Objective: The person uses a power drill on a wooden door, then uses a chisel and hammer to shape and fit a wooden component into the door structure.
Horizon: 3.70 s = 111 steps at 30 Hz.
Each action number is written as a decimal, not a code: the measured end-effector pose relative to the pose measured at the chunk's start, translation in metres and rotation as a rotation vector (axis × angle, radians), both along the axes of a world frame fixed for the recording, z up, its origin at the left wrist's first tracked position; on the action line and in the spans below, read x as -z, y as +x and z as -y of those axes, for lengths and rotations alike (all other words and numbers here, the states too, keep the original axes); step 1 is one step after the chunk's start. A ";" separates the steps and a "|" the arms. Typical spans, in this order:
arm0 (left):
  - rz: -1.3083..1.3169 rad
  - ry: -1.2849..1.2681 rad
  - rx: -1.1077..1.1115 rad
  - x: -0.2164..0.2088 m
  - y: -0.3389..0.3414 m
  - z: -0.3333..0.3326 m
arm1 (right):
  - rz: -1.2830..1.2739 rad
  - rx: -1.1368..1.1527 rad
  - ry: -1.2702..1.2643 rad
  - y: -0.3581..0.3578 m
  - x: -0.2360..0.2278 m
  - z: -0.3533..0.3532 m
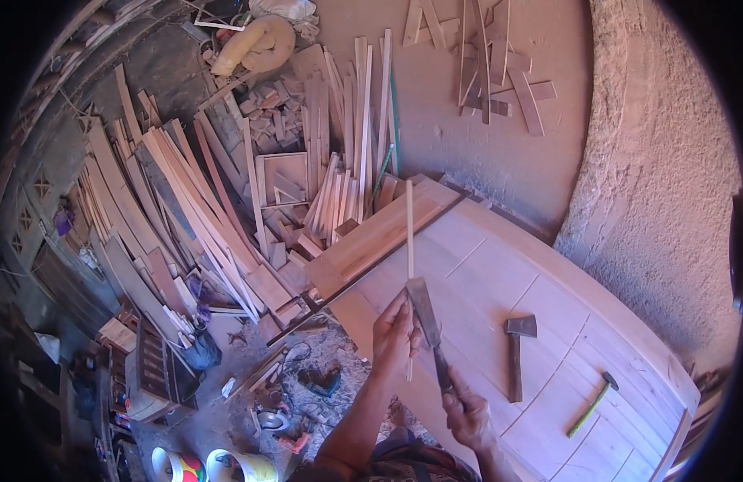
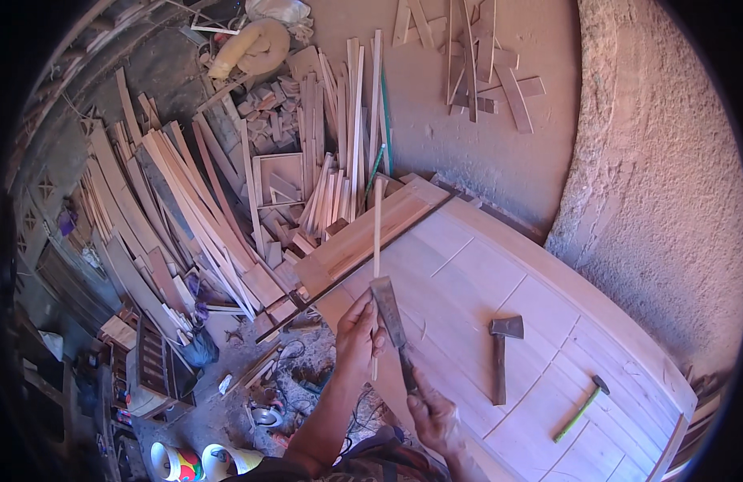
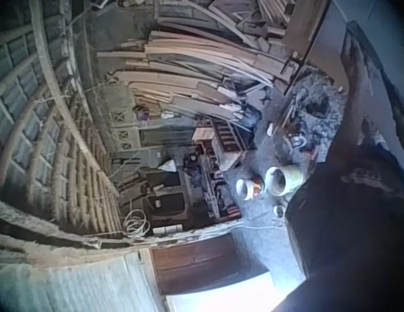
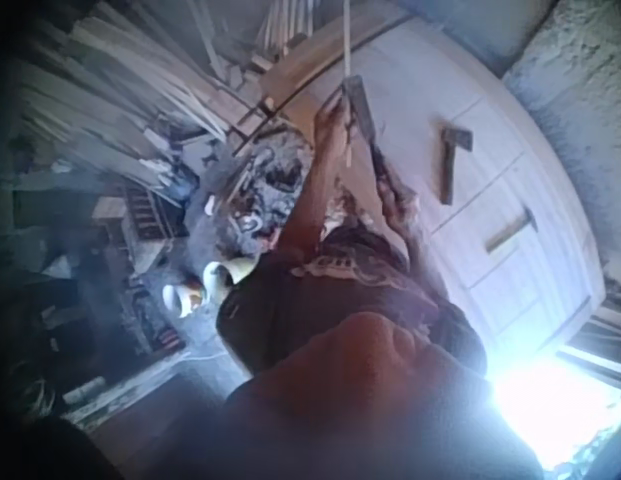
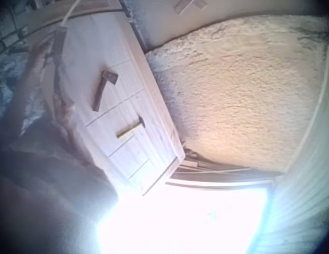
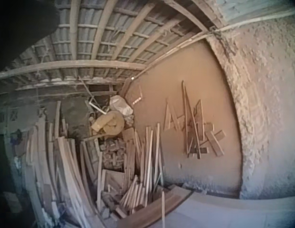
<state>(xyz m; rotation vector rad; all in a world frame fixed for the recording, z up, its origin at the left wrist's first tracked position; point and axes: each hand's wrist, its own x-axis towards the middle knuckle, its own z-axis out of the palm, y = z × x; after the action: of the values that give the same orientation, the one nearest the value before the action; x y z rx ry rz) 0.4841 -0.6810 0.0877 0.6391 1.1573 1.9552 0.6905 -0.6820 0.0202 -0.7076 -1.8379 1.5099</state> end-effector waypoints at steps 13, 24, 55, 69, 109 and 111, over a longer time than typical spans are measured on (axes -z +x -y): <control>-0.301 -0.138 0.031 0.014 0.056 0.022 | -0.039 0.164 -0.058 -0.017 -0.022 -0.032; -0.035 -0.148 0.001 0.024 0.033 0.015 | -0.110 0.186 0.181 -0.005 -0.046 -0.092; -0.310 -0.246 0.306 0.022 0.045 0.042 | 0.061 0.391 0.750 -0.010 -0.072 -0.124; -0.761 -0.058 -0.122 0.061 0.036 -0.011 | 0.333 0.252 0.702 -0.047 -0.048 -0.088; -0.539 -0.144 -0.271 0.086 0.022 0.046 | -0.432 0.326 -0.095 -0.038 -0.078 -0.109; -0.136 -0.262 -0.245 0.017 0.004 0.039 | -0.246 0.399 0.083 -0.016 -0.072 -0.104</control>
<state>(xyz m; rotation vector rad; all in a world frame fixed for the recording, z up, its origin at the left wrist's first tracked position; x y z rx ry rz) 0.4881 -0.7204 0.0707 0.5157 1.6097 1.9344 0.6745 -0.5778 0.0927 -0.7588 -1.4638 1.1950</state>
